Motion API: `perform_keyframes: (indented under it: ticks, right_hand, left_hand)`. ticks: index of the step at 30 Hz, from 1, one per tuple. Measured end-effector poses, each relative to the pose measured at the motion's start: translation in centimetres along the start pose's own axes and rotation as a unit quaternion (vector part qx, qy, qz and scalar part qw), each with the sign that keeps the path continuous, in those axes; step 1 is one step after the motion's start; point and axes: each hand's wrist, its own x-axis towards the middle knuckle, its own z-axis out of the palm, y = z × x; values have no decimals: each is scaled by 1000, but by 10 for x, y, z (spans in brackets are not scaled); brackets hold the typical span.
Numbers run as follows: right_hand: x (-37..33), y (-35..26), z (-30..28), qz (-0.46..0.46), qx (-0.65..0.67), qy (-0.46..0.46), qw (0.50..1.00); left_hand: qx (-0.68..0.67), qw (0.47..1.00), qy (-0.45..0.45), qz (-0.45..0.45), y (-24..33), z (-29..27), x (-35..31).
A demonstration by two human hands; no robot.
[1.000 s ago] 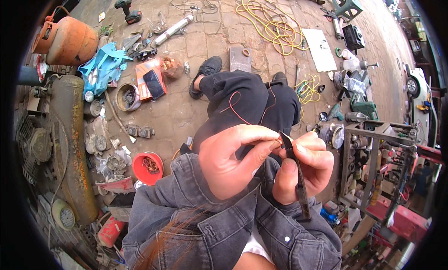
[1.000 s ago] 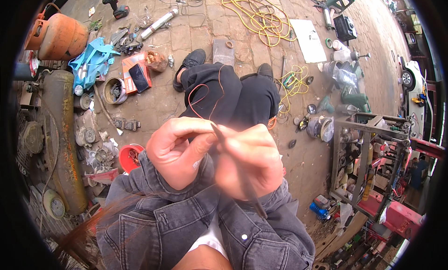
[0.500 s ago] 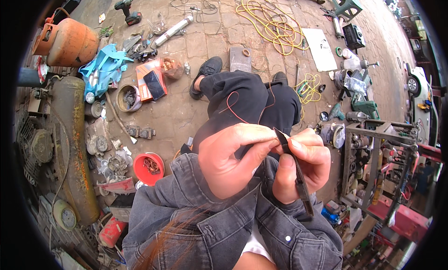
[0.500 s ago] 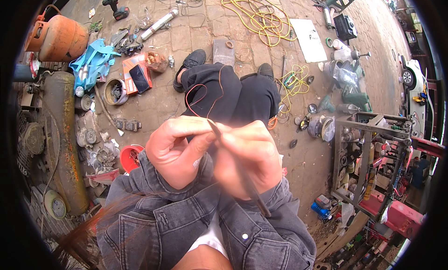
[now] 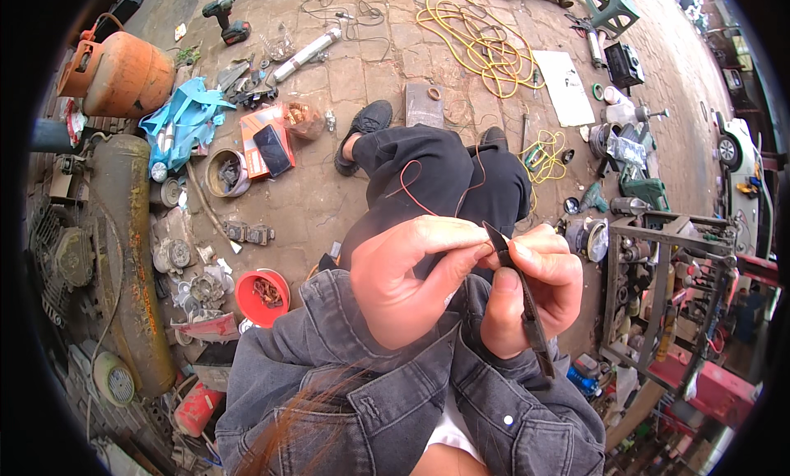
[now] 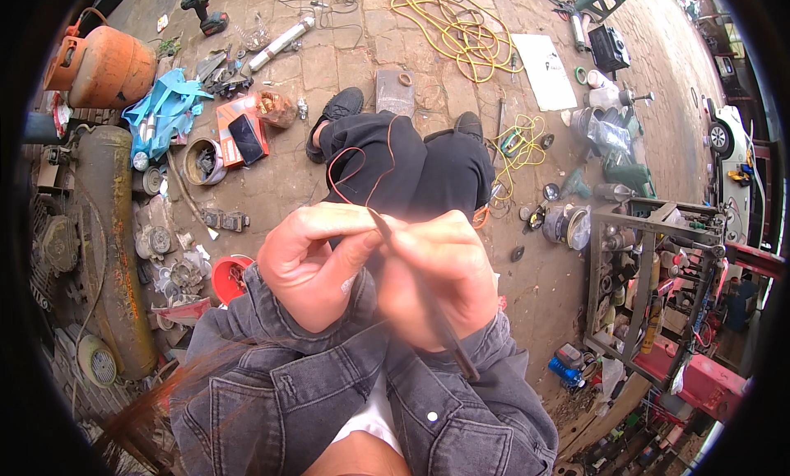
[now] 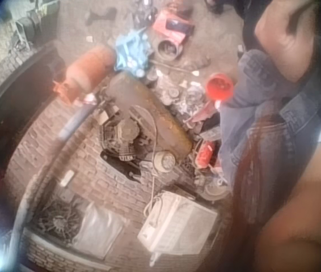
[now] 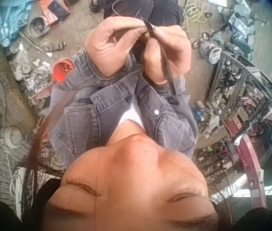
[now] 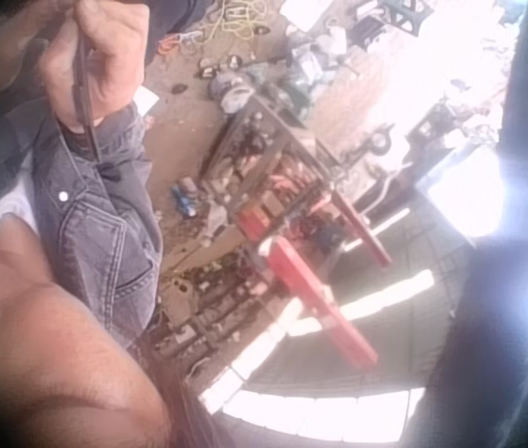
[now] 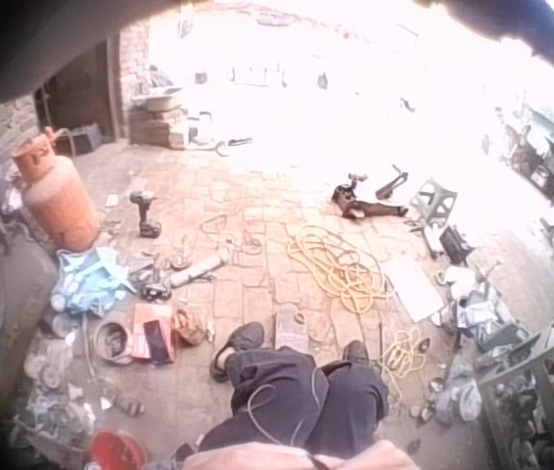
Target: The person strips the insulation from a red wire using pliers, then twists the exposed strands. The person repeats the stripping and twisting process on a second wire. The workspace is cluttered with tools and parts.
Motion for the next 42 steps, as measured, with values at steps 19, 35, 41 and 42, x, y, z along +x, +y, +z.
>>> perform_keyframes:
  ticks: [19, 35, 41, 42]
  right_hand:
    - [0, 7, -3, -40, -47, -41, 997]
    - [-4, 5, 0, -23, -34, -70, 997]
    - [-4, 8, 0, -31, -55, -69, 996]
    - [-5, 9, 1, -31, -57, -68, 996]
  left_hand:
    - [12, 1000, 10, -11, -2, -1, -5]
    - [-150, 981, 55, -111, -1, 6, -9]
    - [-209, 969, 64, -118, -8, 10, -10]
    - [-215, 968, 67, -114, -11, 12, -9]
